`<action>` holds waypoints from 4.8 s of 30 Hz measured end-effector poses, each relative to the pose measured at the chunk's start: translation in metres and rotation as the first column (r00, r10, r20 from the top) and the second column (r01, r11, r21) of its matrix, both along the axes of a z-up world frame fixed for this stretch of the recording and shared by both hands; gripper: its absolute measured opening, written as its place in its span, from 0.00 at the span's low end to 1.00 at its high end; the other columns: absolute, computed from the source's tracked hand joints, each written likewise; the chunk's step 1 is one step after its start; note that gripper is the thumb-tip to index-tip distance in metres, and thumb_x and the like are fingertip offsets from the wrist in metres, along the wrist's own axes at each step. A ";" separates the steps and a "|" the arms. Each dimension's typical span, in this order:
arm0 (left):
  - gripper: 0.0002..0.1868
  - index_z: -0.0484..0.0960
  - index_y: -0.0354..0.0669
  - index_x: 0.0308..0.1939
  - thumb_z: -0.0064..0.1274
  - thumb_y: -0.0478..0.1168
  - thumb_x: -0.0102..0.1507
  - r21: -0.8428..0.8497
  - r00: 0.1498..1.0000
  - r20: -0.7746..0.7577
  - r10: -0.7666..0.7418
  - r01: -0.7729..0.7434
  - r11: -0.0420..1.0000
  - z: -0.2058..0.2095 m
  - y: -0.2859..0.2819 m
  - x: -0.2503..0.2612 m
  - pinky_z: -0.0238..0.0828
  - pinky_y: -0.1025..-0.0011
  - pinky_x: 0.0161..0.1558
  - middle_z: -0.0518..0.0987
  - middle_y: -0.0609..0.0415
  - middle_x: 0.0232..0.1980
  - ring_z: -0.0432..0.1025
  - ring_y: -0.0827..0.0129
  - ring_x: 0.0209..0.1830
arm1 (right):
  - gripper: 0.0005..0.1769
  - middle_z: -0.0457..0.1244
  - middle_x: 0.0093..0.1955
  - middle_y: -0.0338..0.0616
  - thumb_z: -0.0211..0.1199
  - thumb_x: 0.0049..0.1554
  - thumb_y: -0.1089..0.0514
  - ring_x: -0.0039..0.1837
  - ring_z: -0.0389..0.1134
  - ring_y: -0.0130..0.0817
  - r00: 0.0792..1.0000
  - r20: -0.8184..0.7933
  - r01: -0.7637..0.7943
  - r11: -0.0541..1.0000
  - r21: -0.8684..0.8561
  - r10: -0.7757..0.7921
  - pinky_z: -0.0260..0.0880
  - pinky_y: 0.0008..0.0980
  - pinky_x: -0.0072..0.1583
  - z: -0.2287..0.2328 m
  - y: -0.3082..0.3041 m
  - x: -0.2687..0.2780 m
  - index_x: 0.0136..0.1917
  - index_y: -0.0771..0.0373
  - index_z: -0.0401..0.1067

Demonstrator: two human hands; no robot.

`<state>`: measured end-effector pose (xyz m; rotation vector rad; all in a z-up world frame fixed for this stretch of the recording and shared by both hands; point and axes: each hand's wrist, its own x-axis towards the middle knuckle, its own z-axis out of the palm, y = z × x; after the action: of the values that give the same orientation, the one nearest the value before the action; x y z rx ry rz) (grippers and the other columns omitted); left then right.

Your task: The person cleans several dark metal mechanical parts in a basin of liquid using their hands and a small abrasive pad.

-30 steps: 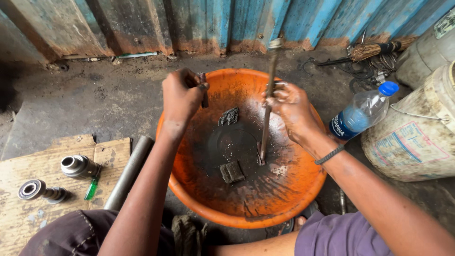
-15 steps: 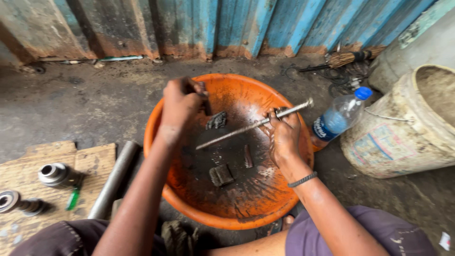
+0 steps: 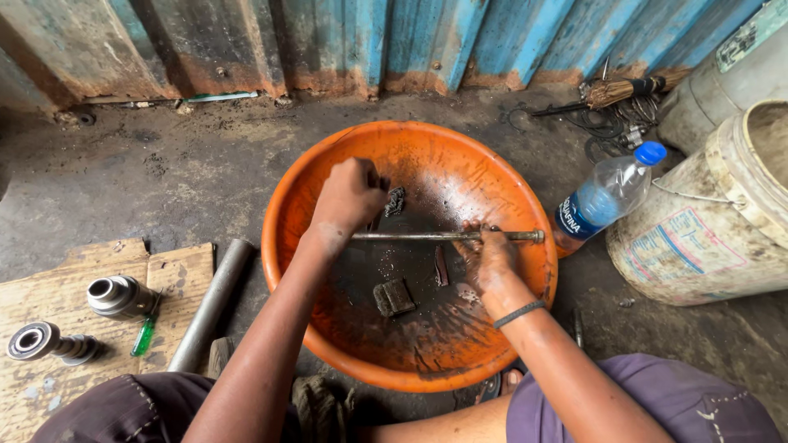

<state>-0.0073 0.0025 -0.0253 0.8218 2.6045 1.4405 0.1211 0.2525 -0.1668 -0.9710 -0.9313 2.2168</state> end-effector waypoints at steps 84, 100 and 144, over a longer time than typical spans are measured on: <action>0.11 0.85 0.45 0.45 0.49 0.35 0.63 -0.663 0.997 -0.069 -0.032 -0.022 0.748 -0.120 -0.020 0.086 0.76 0.55 0.55 0.84 0.44 0.50 0.79 0.49 0.55 | 0.13 0.69 0.52 0.63 0.61 0.55 0.69 0.57 0.73 0.54 0.688 0.722 -0.726 -0.083 0.683 -0.069 0.70 0.47 0.61 0.073 -0.045 0.038 0.53 0.65 0.79; 0.11 0.86 0.44 0.40 0.46 0.37 0.65 -0.567 0.968 -0.091 0.233 -0.243 0.787 -0.115 -0.021 0.082 0.76 0.52 0.51 0.84 0.42 0.44 0.79 0.45 0.48 | 0.16 0.69 0.50 0.59 0.59 0.52 0.68 0.53 0.72 0.55 0.698 0.707 -0.716 -0.092 0.692 -0.116 0.70 0.48 0.57 0.063 -0.053 0.039 0.54 0.62 0.78; 0.07 0.84 0.35 0.35 0.50 0.30 0.56 -0.463 0.933 -0.336 -0.126 -0.047 0.885 -0.106 0.011 0.088 0.78 0.55 0.49 0.78 0.37 0.51 0.75 0.44 0.54 | 0.13 0.69 0.51 0.59 0.59 0.55 0.69 0.57 0.71 0.54 0.743 0.655 -0.659 -0.020 0.752 0.139 0.70 0.42 0.59 0.031 -0.060 0.012 0.52 0.67 0.77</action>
<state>0.0812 0.0138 -0.1308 1.1367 2.9781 0.6325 0.1332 0.1925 -0.1362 -0.3780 -2.7390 0.9918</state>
